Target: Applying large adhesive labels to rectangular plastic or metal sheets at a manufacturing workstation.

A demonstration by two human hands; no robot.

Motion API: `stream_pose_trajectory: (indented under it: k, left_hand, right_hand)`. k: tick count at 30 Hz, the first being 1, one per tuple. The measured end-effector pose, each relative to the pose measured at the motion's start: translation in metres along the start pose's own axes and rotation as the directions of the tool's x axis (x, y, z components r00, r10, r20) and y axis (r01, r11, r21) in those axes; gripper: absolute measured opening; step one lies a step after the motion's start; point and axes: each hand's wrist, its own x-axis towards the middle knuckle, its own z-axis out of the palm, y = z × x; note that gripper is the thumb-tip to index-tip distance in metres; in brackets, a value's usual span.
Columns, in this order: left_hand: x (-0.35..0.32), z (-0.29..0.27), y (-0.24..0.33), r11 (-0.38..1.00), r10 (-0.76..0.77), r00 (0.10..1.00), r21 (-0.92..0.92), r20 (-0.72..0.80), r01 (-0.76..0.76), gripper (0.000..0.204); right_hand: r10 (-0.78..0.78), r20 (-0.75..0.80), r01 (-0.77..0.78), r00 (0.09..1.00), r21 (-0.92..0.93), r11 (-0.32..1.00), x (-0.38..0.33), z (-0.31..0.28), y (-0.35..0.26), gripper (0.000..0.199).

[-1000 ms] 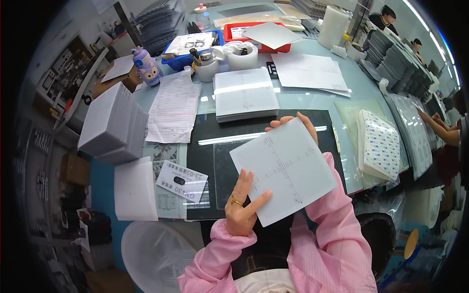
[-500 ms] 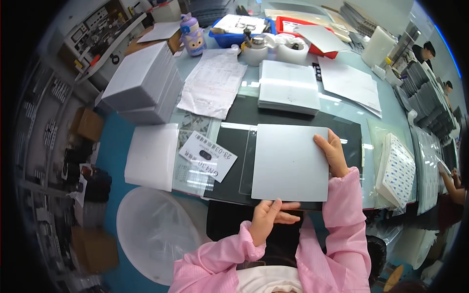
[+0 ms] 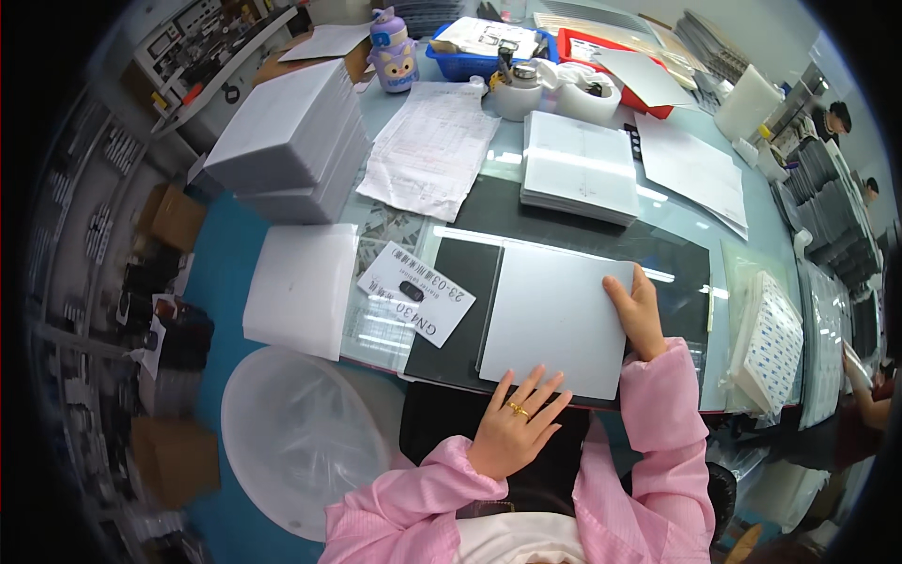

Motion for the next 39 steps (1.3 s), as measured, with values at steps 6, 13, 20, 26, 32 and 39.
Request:
stream_pose_trajectory:
  k: [6, 13, 20, 26, 32, 39]
  left_hand:
    - [0.001, 0.006, 0.0, 0.992, -0.037, 0.997, 0.121, 0.069, 0.028, 0.049]
    - [0.003, 0.002, 0.0, 0.985, -0.016, 0.995, 0.174, 0.099, -0.001, 0.047]
    - [0.041, -0.017, -0.008, 0.994, 0.02, 0.991, 0.106, 0.132, -0.035, 0.045]
    - [0.114, -0.01, -0.046, 0.96, 0.049, 0.949, 0.246, 0.311, -0.13, 0.067]
    - [0.15, 0.003, -0.063, 0.94, 0.013, 0.941, 0.317, 0.338, -0.126, 0.098]
    - [0.15, 0.018, -0.058, 0.917, -0.01, 0.936, 0.376, 0.351, -0.131, 0.098]
  right_hand:
    - [-0.115, -0.067, 0.098, 0.991, -0.215, 0.972, 0.0, 0.002, -0.002, 0.033]
    - [-0.019, -0.057, -0.002, 0.998, -0.349, 0.937, -0.003, 0.0, -0.01, 0.033]
    - [0.009, -0.037, -0.023, 0.999, -0.408, 0.913, -0.003, 0.0, -0.014, 0.039]
    - [0.007, -0.029, -0.02, 1.0, -0.445, 0.895, -0.001, -0.002, -0.001, 0.042]
    - [0.009, -0.028, -0.022, 1.0, -0.497, 0.868, 0.003, -0.005, -0.009, 0.039]
    - [-0.048, -0.011, 0.03, 0.999, -0.638, 0.769, 0.002, -0.012, -0.009, 0.045]
